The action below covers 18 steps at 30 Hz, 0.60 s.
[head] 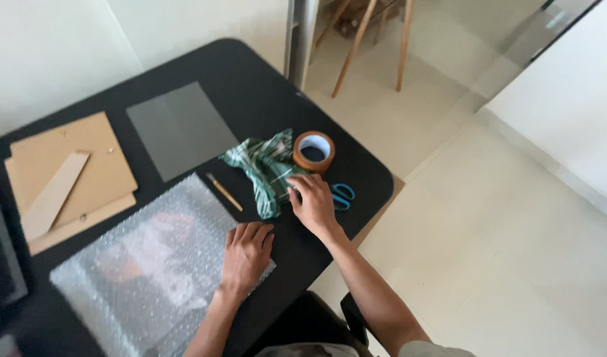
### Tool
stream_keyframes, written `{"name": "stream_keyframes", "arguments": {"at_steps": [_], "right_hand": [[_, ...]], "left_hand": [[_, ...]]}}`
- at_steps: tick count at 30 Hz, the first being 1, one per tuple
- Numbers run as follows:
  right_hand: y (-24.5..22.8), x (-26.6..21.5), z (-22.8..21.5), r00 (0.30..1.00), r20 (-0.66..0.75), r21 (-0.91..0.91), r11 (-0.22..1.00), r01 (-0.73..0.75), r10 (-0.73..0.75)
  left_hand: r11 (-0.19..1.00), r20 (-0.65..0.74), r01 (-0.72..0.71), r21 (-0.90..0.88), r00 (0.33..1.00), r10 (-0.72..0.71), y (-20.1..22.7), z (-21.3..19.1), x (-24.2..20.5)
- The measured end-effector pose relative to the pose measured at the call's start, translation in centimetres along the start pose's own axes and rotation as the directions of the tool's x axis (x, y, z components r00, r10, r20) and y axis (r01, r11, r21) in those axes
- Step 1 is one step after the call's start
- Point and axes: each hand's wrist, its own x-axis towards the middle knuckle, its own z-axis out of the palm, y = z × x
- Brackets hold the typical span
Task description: The person wraps a picture frame in bubble wrap and secures it with tape.
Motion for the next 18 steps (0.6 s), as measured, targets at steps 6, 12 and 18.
{"name": "stream_keyframes", "arguments": {"at_steps": [6,12,18], "right_hand": [[6.8,4.4,2.9,0.880,0.336,-0.244,0.933,-0.264,0.336],[6.7,3.8,2.2,0.930,0.164,-0.180,0.937,-0.298,0.328],[1.2,2.5,-3.8,0.985,-0.097,0.118,0.985,-0.129,0.141]], "left_hand": [[0.993,0.177,0.051,-0.109,0.984,-0.031,-0.2,2.9,3.8],[0.966,0.202,0.157,-0.205,0.973,-0.115,0.0,1.3,3.3],[0.896,0.114,0.245,-0.370,0.969,-0.218,0.2,-3.4,3.3]]}}
